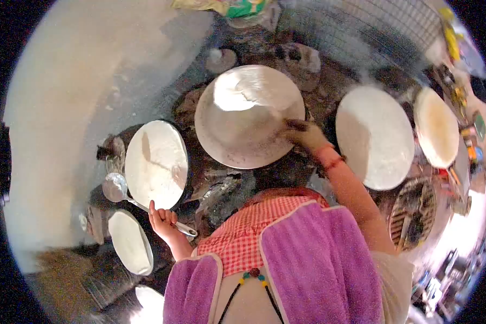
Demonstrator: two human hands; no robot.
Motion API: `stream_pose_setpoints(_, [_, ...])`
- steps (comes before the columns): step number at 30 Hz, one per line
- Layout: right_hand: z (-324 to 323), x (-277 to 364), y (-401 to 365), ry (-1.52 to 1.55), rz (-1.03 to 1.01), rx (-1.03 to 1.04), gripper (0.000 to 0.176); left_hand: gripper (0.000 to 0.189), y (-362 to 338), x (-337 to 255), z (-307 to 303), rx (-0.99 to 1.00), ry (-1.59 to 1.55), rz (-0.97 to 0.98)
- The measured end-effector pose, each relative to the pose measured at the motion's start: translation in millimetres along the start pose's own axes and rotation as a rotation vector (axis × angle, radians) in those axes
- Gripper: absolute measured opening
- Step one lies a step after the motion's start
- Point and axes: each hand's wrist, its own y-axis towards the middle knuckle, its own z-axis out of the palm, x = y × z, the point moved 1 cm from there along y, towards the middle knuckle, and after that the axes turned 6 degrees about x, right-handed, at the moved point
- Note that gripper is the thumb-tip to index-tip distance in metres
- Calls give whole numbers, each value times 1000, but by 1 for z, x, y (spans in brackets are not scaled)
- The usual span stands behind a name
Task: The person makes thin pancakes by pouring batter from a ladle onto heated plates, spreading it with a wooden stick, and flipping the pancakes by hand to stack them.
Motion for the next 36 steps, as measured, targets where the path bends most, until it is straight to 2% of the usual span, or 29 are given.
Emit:
stream_pose_setpoints(1, [-13, -22, 13, 224, -69, -115, 44, 32, -7, 0, 0, -26, 20, 25])
stream_pose_setpoints(2, [-22, -2, 32, 422, -196, -25, 43, 32, -14, -1, -2, -2, 19, 13])
stream_pose_setpoints(3, [-28, -1, 20, 236, 114, -28, 38, 33, -24, -2, -1, -42, 63, -12])
stream_pose_setpoints(8, [31, 10, 47, -362, -32, 190, 49, 35, -32, -6, -2, -49, 76, 47])
stream_pose_setpoints(9, [29, 13, 34, -364, -47, 183, 49, 35, -30, -10, 0, -55, 57, 63])
stream_pose_setpoints(11, [-1, 9, 15, -106, -14, 301, 48, 34, -21, -13, -5, -26, 56, 83])
stream_pose_setpoints(13, [-41, -26, 27, -137, -109, 83, 49, 33, -24, -22, 6, 7, 4, 106])
stream_pose_setpoints(15, [-53, -14, 51, -93, -149, 9, 48, 30, -27, -23, 6, -30, 124, 110])
stream_pose_setpoints(16, [-46, -2, 57, 39, -95, 142, 52, 30, -29, -23, 3, 4, 120, 91])
stream_pose_setpoints(17, [-29, 11, 63, 59, -91, 137, 52, 30, -28, -23, 2, 42, 100, 77])
stream_pose_setpoints(19, [1, 39, 72, -384, -36, 416, 55, 30, -21, -27, 3, 80, 65, 57])
stream_pose_setpoints(20, [7, 31, 74, -385, -41, 412, 55, 30, -19, -31, 8, 44, 84, 61])
stream_pose_setpoints(22, [15, 5, 75, -953, -428, 112, 46, 29, -13, -32, 14, -40, 96, 81])
stream_pose_setpoints(24, [-17, 53, 32, -781, -126, 389, 43, 29, -5, -30, 3, 25, 47, 86])
stream_pose_setpoints(25, [-46, 23, 46, -695, -311, 315, 40, 29, -6, -31, 4, 26, 46, 82])
stream_pose_setpoints(28, [-82, 16, 79, -978, -170, -112, 44, 30, -7, -27, 3, -7, 84, 24])
stream_pose_setpoints(29, [-73, 13, 85, -970, -140, -95, 44, 30, -3, -25, 2, 4, 96, 7])
stream_pose_setpoints(31, [-39, 34, 101, -731, -345, 90, 43, 29, 7, -20, 1, 24, 106, -31])
stream_pose_setpoints(35, [-3, 62, 53, -887, -248, 216, 42, 29, 36, -13, 9, 20, 65, -44])
stream_pose_setpoints(36, [-12, 55, 45, -778, -218, 212, 41, 29, 40, -13, 14, 58, 73, -55])
